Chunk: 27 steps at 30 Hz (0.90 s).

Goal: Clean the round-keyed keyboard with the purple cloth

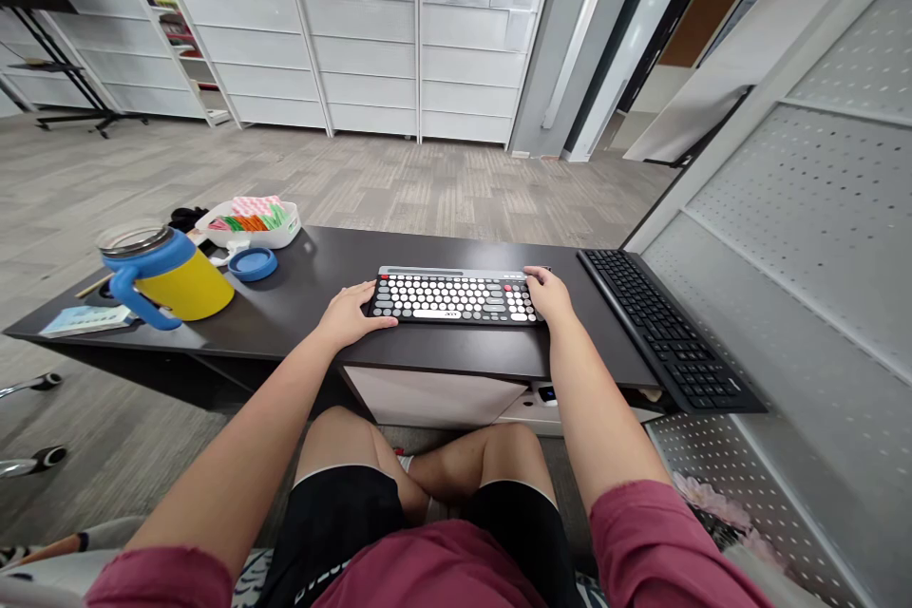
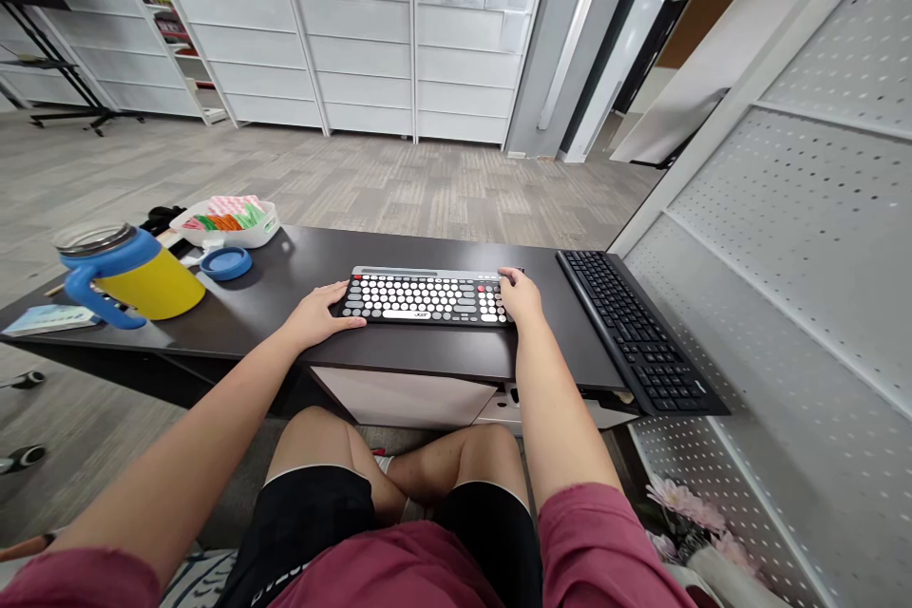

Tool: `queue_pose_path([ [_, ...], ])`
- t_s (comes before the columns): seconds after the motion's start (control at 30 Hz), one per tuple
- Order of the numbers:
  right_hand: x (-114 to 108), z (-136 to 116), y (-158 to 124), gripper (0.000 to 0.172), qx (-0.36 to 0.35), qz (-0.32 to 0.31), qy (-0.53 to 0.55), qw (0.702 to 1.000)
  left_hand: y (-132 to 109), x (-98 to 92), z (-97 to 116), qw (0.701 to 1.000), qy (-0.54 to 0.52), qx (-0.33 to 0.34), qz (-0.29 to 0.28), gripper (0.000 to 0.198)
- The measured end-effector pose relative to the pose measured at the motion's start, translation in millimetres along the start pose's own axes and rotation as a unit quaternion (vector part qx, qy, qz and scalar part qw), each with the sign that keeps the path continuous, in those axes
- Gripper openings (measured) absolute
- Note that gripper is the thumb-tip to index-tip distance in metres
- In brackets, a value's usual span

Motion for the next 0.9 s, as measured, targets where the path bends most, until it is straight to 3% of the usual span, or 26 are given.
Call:
queue_pose_path([
  [0.23, -12, -9, -5, 0.032, 0.028, 0.032, 0.197, 0.98, 0, -1.9, 1, 1.0, -0.025, 0.016, 0.0, 0.1],
  [0.43, -10, -16, -9, 0.027, 0.012, 0.023, 0.292, 0.956, -2, -3.0, 1, 0.999, -0.053, 0.011, 0.003, 0.101],
  [0.9, -11, -29, -15, 0.04, -0.052, 0.02, 0.266, 0.962, -5, -5.0, -10, 0.995, -0.033, -0.083, 0.039, 0.107],
])
Point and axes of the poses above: each hand's wrist, its own y-axis towards the middle knuckle, its own x-axis out of the palm, z = x × y, the point moved 5 cm from there along y, towards the middle knuckle, and after that the axes turned 9 degrees about z, right-handed, at the moved point
